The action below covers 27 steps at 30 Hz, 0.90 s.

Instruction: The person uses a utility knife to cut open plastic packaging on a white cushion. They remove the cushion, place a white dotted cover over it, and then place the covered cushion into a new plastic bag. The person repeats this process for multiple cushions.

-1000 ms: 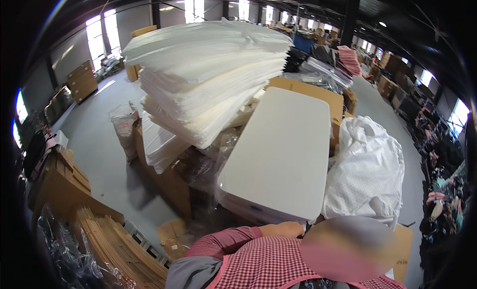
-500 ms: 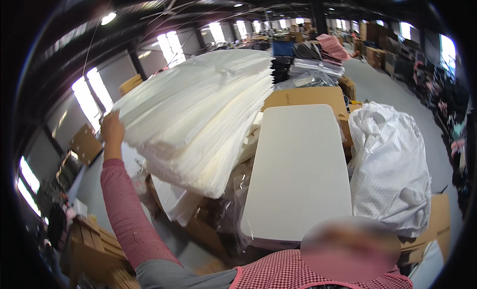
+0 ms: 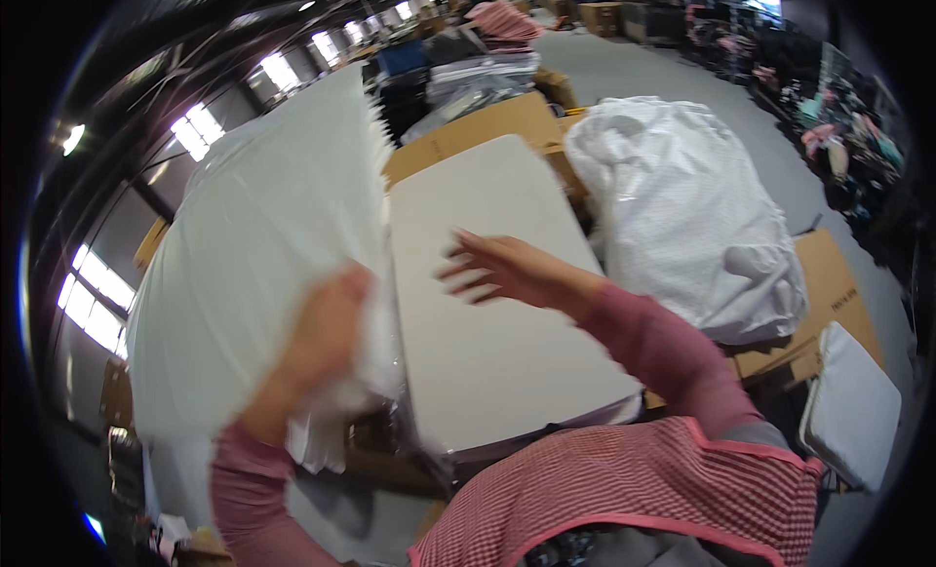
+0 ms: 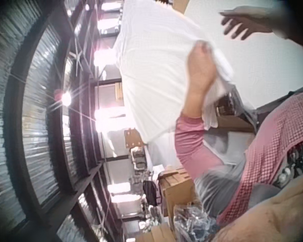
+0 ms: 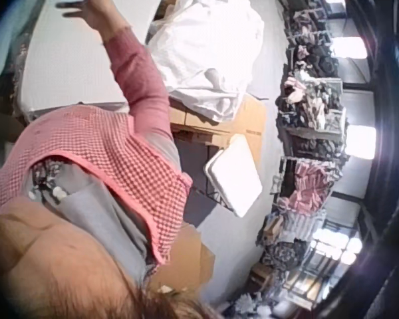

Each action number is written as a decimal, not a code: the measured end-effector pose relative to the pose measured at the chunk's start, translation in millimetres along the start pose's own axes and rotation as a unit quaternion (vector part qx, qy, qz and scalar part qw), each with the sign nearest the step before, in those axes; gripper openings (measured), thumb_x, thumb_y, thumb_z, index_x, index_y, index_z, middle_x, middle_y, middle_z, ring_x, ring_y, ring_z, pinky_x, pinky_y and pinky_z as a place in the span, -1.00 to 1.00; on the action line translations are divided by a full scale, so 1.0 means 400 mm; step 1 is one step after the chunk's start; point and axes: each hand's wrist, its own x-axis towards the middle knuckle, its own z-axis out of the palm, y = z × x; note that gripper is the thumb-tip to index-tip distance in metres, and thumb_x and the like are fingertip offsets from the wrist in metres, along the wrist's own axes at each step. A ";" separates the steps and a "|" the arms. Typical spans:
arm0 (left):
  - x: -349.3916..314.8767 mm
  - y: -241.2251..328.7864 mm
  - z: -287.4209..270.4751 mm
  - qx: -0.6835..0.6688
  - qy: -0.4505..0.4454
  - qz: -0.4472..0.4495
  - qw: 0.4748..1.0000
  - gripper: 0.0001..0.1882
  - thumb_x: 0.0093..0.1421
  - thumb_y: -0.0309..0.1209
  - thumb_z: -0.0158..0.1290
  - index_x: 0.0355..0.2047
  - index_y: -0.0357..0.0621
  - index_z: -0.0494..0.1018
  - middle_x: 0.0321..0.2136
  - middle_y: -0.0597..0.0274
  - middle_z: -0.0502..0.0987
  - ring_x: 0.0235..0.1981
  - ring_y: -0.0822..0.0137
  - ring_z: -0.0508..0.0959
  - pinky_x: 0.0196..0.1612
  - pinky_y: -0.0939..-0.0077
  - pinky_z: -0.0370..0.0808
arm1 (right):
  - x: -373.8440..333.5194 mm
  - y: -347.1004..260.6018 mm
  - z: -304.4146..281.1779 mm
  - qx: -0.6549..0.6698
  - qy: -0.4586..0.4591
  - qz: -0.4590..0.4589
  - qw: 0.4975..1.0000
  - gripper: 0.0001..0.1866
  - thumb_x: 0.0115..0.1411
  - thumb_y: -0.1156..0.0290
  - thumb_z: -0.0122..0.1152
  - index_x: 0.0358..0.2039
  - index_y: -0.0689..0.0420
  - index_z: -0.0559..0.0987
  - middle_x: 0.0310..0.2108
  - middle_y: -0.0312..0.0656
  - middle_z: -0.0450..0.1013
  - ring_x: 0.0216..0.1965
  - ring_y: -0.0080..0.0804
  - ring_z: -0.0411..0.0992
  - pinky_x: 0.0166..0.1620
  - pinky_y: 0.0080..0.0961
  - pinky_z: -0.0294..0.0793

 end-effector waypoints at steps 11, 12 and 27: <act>-0.245 -0.101 0.703 0.115 0.310 -0.209 0.920 -0.52 0.12 -0.30 0.22 0.00 -0.23 0.36 -0.01 -0.06 0.42 0.08 -0.11 0.38 0.10 0.04 0.33 | -0.266 0.191 -0.543 -0.558 0.224 0.225 0.767 -0.27 -0.11 0.01 0.47 -0.12 0.40 0.55 -0.25 0.11 0.56 -0.25 -0.12 0.55 -0.16 -0.30 0.52; -0.303 -0.145 0.745 0.160 0.264 -0.353 0.883 -0.47 0.15 -0.25 0.20 0.05 -0.26 0.34 0.06 -0.10 0.38 0.13 -0.13 0.34 0.14 0.00 0.30 | -0.292 0.211 -0.581 -0.545 0.204 0.288 0.761 -0.24 -0.13 -0.03 0.46 -0.13 0.43 0.56 -0.18 0.17 0.54 -0.14 -0.07 0.55 -0.09 -0.28 0.52; -0.526 -0.448 0.845 -0.089 0.076 -0.512 0.851 -0.32 0.19 0.11 0.07 0.02 -0.30 0.47 -0.04 -0.33 0.46 0.05 -0.18 0.40 0.11 0.06 0.35 | -0.336 0.325 -0.585 -0.337 0.406 0.150 0.836 -0.48 -0.09 0.13 0.49 -0.22 0.28 0.65 -0.31 0.04 0.60 -0.26 -0.14 0.59 -0.14 -0.33 0.53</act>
